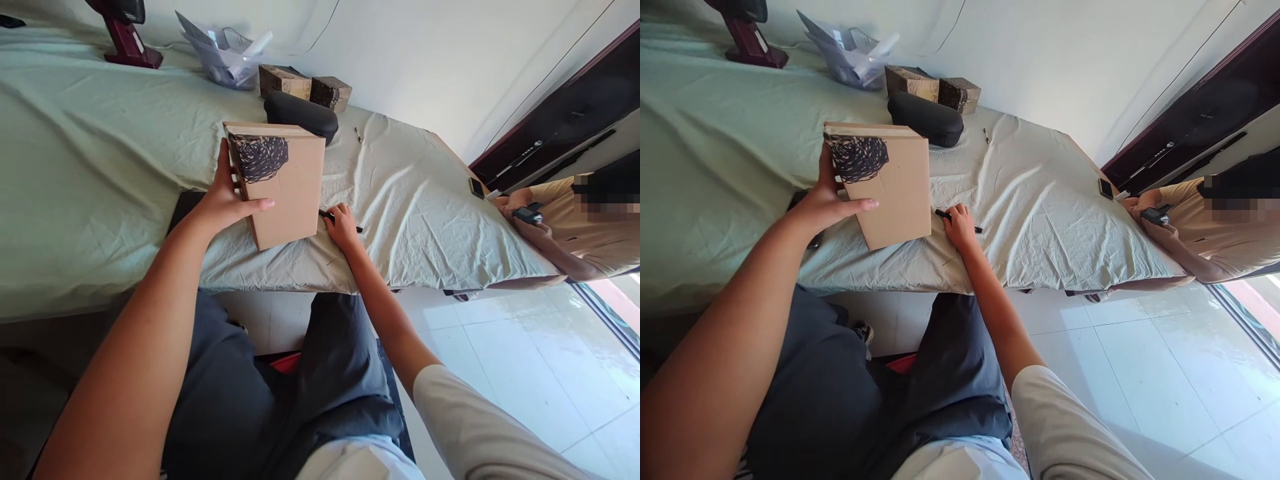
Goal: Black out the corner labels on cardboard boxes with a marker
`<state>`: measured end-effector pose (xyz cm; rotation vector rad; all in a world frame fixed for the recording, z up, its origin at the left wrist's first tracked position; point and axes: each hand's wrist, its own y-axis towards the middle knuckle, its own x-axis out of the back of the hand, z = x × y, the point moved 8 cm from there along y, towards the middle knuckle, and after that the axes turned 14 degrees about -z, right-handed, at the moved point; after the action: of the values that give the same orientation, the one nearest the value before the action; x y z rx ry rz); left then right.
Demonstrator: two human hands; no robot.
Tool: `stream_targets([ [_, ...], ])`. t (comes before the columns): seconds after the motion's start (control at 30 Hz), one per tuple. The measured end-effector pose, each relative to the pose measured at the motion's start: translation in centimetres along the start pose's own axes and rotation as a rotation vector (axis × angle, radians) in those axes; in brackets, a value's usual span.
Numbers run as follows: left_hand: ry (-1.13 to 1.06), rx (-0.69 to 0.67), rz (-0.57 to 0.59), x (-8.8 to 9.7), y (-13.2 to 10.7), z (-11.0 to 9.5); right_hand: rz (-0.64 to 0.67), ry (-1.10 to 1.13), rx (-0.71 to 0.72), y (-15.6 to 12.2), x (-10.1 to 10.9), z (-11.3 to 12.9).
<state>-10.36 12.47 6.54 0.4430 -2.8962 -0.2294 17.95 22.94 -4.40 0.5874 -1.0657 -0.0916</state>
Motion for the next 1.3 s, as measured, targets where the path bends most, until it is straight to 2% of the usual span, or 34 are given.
stream_targets([
  [0.17,0.006,-0.015,-0.003,0.2,0.3,0.6,0.002,0.023,0.010,0.1,0.0,0.1],
  [0.47,-0.061,-0.114,-0.005,0.4,2.8,3.5,-0.070,0.060,-0.002,0.0,0.6,-0.4],
  [0.83,-0.002,-0.109,0.007,0.3,2.2,3.1,-0.077,-0.026,-0.086,-0.2,0.5,-0.9],
  [1.3,0.007,-0.135,0.003,0.6,2.8,3.7,-0.064,0.013,-0.051,-0.1,0.2,-0.9],
])
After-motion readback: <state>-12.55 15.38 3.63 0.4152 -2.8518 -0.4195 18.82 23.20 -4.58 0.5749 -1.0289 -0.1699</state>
